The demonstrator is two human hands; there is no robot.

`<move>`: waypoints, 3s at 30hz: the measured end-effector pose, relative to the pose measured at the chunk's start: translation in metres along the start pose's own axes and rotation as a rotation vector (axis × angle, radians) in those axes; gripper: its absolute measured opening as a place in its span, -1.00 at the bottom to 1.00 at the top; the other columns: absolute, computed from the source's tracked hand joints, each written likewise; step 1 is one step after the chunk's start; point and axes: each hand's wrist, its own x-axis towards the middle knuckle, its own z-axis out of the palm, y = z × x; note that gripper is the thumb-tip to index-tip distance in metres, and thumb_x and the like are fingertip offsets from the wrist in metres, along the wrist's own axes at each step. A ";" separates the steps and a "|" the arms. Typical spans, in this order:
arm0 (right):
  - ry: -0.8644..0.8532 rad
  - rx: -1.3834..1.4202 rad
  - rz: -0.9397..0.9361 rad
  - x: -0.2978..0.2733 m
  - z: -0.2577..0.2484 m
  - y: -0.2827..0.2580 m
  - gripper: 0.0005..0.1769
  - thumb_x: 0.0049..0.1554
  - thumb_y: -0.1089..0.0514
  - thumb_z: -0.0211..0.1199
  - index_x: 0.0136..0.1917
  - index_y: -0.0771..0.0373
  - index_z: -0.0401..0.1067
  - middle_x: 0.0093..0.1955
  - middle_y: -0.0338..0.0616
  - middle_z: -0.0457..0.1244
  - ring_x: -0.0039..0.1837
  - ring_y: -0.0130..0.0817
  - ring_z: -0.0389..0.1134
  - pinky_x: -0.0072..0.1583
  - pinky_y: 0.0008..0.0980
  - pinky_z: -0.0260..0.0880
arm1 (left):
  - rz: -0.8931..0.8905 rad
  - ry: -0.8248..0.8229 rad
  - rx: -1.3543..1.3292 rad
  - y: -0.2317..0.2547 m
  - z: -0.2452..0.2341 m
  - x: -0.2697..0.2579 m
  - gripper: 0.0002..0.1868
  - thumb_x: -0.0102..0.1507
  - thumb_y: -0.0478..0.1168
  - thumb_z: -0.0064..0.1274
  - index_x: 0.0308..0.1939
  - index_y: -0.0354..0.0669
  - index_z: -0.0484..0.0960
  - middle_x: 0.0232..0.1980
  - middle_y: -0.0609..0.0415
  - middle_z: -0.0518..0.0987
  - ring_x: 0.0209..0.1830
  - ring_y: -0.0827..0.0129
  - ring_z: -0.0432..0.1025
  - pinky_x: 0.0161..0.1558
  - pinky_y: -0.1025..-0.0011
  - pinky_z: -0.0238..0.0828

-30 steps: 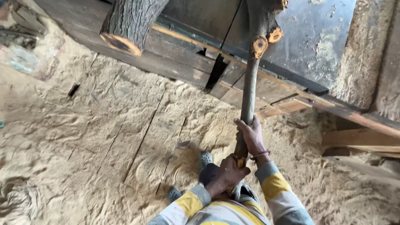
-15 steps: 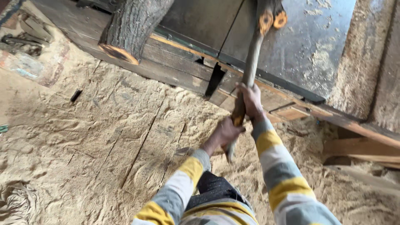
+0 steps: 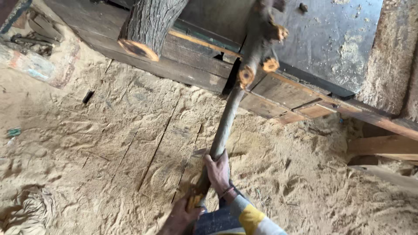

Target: The person feeds logs and branches into a vertical bandsaw, guiding them with both hands to cut them into shorter pieces. The cut pieces fall onto a pile of sawdust on the floor.

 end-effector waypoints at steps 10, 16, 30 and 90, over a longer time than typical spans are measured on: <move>-0.019 -0.411 -0.243 0.111 -0.085 -0.114 -0.44 0.04 0.09 0.39 0.25 0.32 0.34 -0.17 -0.16 0.33 -0.27 -0.46 0.33 -0.27 -0.38 0.44 | 0.278 -0.138 -0.281 0.104 0.121 0.130 -0.20 0.35 -0.20 0.27 0.56 -0.14 0.14 0.18 -0.01 0.49 -0.02 0.33 0.54 -0.04 0.25 0.70; -0.169 -0.108 -0.150 0.193 -0.142 -0.187 -0.19 0.06 0.04 0.35 0.54 0.04 0.18 -0.21 -0.21 0.23 -0.28 -0.46 0.27 -0.29 -0.36 0.39 | 0.034 -0.019 -0.526 0.156 0.195 0.242 -0.58 0.25 -0.34 0.19 0.10 -0.19 0.32 -0.18 0.03 0.46 -0.44 0.34 0.49 -0.47 0.28 0.59; -0.137 -0.410 -0.300 0.299 -0.226 -0.232 -0.15 0.13 -0.01 0.27 0.62 0.17 0.10 -0.08 -0.18 0.32 -0.19 -0.45 0.31 -0.21 -0.37 0.39 | -0.039 0.053 -0.719 0.186 0.302 0.359 -0.47 0.24 -0.38 0.09 0.25 -0.15 0.25 -0.29 -0.06 0.49 -0.61 0.30 0.48 -0.56 0.29 0.54; 0.415 -0.403 -0.540 0.490 0.047 -0.259 -0.16 0.01 -0.10 0.55 0.36 0.35 0.27 -0.05 0.13 0.36 -0.06 -0.05 0.45 -0.04 -0.14 0.47 | 0.219 0.291 0.995 0.310 -0.095 0.623 -0.41 0.27 -0.09 0.17 0.30 -0.11 0.31 -0.05 -0.45 0.54 -0.16 -0.33 0.55 -0.21 -0.10 0.54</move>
